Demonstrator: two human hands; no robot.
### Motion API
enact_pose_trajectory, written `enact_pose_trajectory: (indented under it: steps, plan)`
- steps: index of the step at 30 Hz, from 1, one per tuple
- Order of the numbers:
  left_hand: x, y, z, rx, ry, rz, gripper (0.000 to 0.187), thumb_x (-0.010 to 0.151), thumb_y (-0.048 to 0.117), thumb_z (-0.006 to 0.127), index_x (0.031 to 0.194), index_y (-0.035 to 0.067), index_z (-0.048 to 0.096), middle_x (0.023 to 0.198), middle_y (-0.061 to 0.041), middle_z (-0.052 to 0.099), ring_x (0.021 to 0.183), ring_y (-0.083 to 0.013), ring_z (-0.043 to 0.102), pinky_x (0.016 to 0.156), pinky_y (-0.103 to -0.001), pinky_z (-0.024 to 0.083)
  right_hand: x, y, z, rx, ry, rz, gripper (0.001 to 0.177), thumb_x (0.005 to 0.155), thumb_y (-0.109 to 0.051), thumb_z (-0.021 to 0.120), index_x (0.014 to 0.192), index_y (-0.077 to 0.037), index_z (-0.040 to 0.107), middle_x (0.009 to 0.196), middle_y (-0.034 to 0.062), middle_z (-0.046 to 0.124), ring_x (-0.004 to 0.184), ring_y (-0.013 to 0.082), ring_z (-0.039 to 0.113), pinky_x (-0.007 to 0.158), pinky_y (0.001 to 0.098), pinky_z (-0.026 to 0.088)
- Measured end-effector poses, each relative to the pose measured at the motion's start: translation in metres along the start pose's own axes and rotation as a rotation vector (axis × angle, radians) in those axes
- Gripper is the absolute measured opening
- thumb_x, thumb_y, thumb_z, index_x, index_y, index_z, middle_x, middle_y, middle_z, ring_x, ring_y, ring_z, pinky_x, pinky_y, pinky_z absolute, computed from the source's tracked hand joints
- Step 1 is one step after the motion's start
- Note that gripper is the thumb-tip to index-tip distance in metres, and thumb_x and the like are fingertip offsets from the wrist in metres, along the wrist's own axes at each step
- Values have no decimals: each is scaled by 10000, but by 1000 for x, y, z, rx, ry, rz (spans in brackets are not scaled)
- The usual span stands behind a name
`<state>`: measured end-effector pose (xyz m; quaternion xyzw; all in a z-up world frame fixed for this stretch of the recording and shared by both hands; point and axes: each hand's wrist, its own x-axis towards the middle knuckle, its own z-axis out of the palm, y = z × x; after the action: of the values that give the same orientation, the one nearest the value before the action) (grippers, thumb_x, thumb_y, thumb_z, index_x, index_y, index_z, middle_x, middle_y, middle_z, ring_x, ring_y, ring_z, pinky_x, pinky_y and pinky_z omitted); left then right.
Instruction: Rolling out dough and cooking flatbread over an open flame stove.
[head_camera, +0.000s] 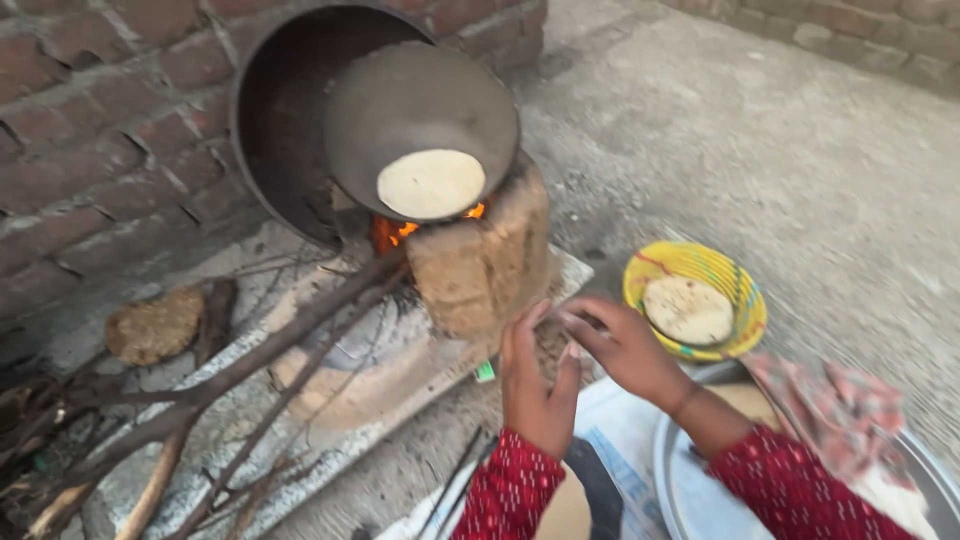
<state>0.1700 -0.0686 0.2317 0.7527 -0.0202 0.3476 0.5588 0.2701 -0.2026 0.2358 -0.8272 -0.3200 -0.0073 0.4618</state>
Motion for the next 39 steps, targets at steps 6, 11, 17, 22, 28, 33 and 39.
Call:
enact_pose_trajectory:
  steps: [6,11,17,22,28,33,39]
  plan:
    - [11,4,-33,-21,172,-105,507,932,77,641,1410,-4,493,1483,-206,520,1418,-351,486,1191,-435,335,112,-58,41,3,-177,-4,247,950,-260,650,1108,-92,739,1046,71,766,961,210,726,817,336,554]
    - [15,3,-48,-97,166,-249,491,926,63,625,1400,3,513,1485,-199,521,1434,-338,483,1187,-442,330,225,-17,80,-267,-110,-378,168,937,-218,719,1037,-99,784,1046,141,757,1013,314,709,915,408,533]
    - [12,-20,-53,-194,216,-342,417,932,58,625,1342,3,575,1463,-183,579,1417,-309,532,1181,-428,346,310,19,116,-501,-402,-122,184,852,-282,782,986,-160,809,993,137,757,938,338,726,874,418,543]
    - [2,-37,-56,-292,251,-417,384,935,67,625,1314,8,602,1381,-159,644,1355,-275,587,1155,-396,376,302,-15,116,-749,-397,-153,157,856,-253,761,980,-197,839,1022,142,768,969,325,722,897,434,549]
    - [-1,-40,-64,-327,235,-442,387,933,72,623,1316,13,608,1332,-149,674,1313,-237,607,1133,-369,392,289,-36,92,-636,-494,-150,221,900,-273,720,1056,-154,821,1115,94,769,963,264,740,918,410,549]
    - [-3,-33,-66,-395,227,-446,377,933,76,612,1305,16,611,1312,-138,683,1289,-229,608,1116,-371,404,306,-21,69,-429,-491,-203,297,905,-294,748,1106,-75,755,1033,140,785,922,227,707,882,388,547]
    - [-2,-47,-65,-383,252,-440,362,924,69,618,1283,19,624,1310,-131,701,1315,-228,596,1168,-391,340,352,-62,26,-433,-149,-197,292,959,-212,717,1208,-62,745,1016,146,763,853,202,707,827,359,546]
